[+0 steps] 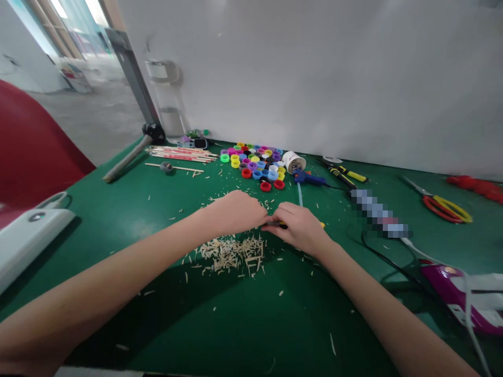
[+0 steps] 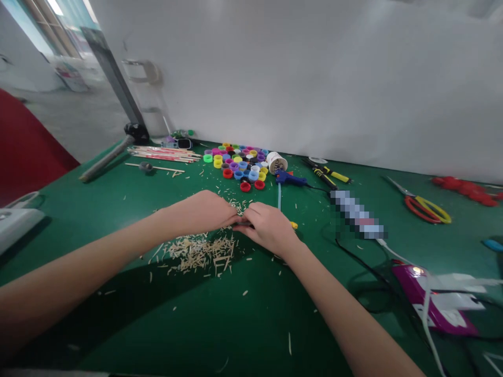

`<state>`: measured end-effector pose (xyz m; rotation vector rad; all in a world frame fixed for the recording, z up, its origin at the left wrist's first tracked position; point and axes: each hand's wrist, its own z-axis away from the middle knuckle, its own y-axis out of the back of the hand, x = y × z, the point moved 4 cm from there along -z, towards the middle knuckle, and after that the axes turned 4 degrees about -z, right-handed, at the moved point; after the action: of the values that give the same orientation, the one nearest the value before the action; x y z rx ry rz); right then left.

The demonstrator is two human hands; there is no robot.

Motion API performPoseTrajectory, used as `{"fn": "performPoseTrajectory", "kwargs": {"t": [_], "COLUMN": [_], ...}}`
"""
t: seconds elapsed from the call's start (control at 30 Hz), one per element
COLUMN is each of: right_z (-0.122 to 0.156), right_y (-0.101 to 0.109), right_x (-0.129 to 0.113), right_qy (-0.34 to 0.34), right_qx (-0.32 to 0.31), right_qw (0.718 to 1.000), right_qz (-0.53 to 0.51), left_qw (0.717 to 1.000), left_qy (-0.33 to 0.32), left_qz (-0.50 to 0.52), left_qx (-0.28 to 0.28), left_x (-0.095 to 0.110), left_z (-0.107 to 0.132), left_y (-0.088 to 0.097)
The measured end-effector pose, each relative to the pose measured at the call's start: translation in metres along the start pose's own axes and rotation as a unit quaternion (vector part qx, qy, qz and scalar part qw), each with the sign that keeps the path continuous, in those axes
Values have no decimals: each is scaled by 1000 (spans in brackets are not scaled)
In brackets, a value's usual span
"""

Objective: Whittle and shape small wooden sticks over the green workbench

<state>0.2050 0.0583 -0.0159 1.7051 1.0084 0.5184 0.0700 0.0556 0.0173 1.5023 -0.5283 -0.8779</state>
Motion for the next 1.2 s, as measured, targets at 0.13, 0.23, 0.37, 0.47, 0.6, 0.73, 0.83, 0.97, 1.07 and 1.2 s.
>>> {"fn": "performPoseTrajectory", "kwargs": {"t": [0.13, 0.23, 0.37, 0.47, 0.6, 0.73, 0.83, 0.97, 1.07, 1.2], "right_z": [-1, 2, 6, 5, 1, -1, 0, 4, 6, 4], "right_y": [-5, -4, 1, 2, 1, -3, -8, -5, 1, 4], "right_x": [-3, -6, -6, -2, 2, 2, -1, -7, -7, -2], "right_qy": [20, 44, 29, 5, -5, 1, 18, 43, 31, -3], "right_qx": [-15, 10, 41, 36, 8, -5, -9, 17, 52, 44], "right_qw": [999, 998, 998, 999, 1000, 1000, 999, 998, 997, 999], "right_qz": [24, 38, 42, 24, -7, 4, 32, 51, 51, 25], "left_qw": [1000, 1000, 997, 996, 996, 999, 1000, 997, 993, 993], "left_qy": [-16, -6, -3, 4, 7, -10, -16, 1, 8, 20], "left_qz": [-2, 21, 72, 85, 87, 43, 21, 75, 119, 113], "left_qx": [11, 5, 17, 15, 3, 10, 5, 6, -1, -8], "left_x": [4, -3, -14, -18, -17, -7, -2, -9, -19, -23], "left_z": [-1, 1, 4, 4, 3, 0, -3, -1, 3, 3], "left_y": [-1, -5, -8, -10, -10, -8, -8, -9, -10, -7]}}
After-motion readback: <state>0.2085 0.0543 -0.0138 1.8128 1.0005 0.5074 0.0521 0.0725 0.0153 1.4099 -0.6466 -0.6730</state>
